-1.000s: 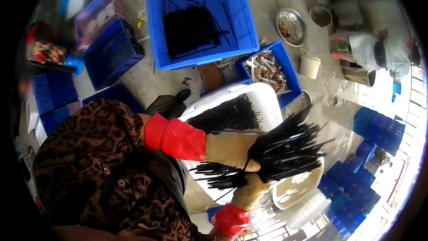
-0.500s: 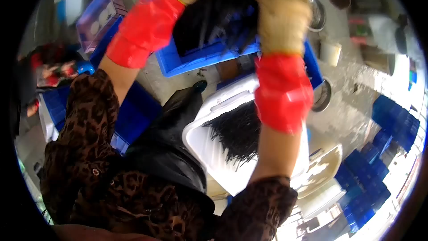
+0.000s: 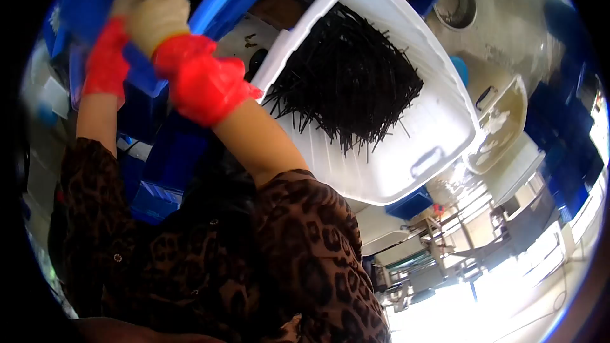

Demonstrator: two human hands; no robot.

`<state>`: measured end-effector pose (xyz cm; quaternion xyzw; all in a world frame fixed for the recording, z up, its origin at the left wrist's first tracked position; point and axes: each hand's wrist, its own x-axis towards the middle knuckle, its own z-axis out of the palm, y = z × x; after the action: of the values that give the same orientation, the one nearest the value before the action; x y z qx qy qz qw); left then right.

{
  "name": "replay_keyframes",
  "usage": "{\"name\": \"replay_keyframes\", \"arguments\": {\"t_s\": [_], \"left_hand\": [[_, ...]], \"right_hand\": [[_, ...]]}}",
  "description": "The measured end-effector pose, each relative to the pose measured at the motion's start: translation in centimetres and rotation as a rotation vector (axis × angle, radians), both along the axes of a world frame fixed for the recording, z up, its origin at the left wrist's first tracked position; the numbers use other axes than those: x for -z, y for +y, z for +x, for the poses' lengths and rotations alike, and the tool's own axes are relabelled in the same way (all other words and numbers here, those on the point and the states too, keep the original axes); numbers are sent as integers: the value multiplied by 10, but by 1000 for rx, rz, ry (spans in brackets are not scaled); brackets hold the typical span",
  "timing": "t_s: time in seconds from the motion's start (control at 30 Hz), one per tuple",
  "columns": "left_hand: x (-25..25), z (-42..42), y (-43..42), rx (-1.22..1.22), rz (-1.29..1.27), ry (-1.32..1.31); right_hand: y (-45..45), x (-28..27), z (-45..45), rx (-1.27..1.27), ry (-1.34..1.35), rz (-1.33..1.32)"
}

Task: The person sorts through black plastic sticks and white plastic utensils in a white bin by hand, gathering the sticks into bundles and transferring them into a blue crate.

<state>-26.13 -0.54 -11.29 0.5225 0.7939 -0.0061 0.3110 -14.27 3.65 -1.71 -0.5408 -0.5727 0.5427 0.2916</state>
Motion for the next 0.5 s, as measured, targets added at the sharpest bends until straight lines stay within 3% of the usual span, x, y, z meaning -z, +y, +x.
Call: {"name": "replay_keyframes", "arguments": {"t_s": [0.07,0.13,0.2,0.27,0.3,0.33,0.37,0.4,0.47,0.5], "left_hand": [[20,-40,-19,-506,202,-197],[-3,-28,-26,-193,476,455],[-24,-31,-44,-283,669,419],[-84,127,-35,-385,895,276],[-102,192,-32,-513,964,47],[-116,231,-33,-634,1022,-177],[-115,247,-42,-329,962,1],[-106,261,-55,-26,873,178],[-83,345,-62,30,729,-188],[-56,386,-58,-568,590,-748]], "right_hand": [[-34,-3,58,35,128,67],[-57,-7,141,37,384,170],[-74,-7,202,83,175,96],[-73,30,344,216,203,9],[-81,41,388,317,79,37],[-95,73,433,457,88,-116],[-118,108,484,707,211,-243],[-116,103,517,753,-293,-447],[-132,120,586,660,-750,-403],[-137,132,617,565,-773,-442]]}}
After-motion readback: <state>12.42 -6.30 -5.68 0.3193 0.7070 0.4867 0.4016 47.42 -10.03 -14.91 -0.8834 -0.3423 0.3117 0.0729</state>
